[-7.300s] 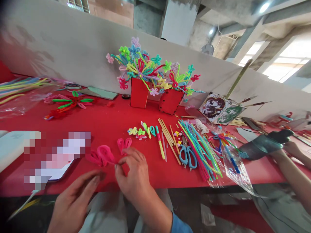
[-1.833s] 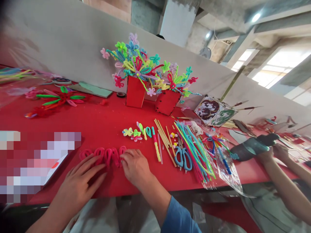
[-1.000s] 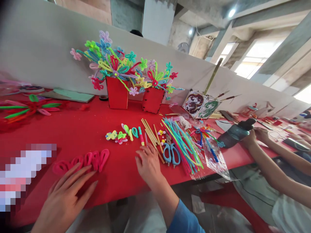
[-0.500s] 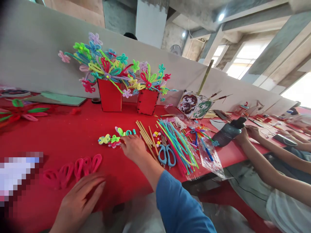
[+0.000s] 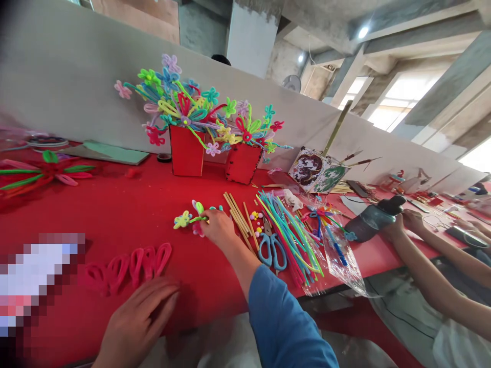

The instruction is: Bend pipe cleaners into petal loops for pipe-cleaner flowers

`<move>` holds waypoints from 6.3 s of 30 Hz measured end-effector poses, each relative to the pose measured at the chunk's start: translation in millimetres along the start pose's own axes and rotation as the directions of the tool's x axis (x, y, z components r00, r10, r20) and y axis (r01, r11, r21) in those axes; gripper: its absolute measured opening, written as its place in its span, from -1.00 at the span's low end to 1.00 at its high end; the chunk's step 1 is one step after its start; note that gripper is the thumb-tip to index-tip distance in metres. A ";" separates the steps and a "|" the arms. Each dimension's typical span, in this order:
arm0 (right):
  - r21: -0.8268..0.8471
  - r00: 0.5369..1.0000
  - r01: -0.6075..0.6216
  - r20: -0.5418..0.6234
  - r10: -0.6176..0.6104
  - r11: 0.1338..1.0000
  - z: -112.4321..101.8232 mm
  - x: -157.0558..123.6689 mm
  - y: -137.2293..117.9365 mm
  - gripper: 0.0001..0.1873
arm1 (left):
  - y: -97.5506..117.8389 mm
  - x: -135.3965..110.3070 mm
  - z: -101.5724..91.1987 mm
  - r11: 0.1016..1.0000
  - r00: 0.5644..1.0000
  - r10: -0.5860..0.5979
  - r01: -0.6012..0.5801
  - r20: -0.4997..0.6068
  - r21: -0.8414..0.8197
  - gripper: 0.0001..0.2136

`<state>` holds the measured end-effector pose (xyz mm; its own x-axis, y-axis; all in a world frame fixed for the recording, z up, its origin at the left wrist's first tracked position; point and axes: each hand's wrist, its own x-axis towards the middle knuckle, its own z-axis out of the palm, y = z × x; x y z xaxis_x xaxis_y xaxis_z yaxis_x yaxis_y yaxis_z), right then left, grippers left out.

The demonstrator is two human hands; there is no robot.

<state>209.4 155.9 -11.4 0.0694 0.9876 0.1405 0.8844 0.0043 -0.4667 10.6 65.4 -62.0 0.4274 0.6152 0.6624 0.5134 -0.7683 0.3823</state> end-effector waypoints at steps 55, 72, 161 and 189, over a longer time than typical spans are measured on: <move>0.238 0.979 0.020 0.193 -0.067 0.971 50.7 14.9 -85.9 -0.72 | -3.9 1.1 -26.3 0.952 0.964 -0.260 0.246 -0.061 -0.182 -0.81; -0.142 0.987 0.140 0.100 -0.126 0.980 -8.7 -10.8 -14.5 -0.77 | -1.3 -4.1 -22.9 0.996 0.997 -0.042 0.036 -0.072 -0.078 -0.85; 0.668 0.995 0.003 0.071 -0.068 0.745 8.8 -104.5 -83.9 -0.86 | 22.9 7.0 -53.3 -0.031 0.354 -0.880 0.623 0.317 -0.782 -0.60; -0.078 0.979 0.101 0.183 -0.085 0.992 32.6 7.4 -94.9 -0.76 | -5.1 -9.7 -61.6 0.534 0.609 -0.770 0.779 0.192 -0.330 -0.79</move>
<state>111.0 167.9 5.5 -0.0918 0.9956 0.0172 0.9200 0.0915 -0.3812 -42.0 52.5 -30.7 0.0078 0.9999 -0.0146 0.3612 0.0108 0.9324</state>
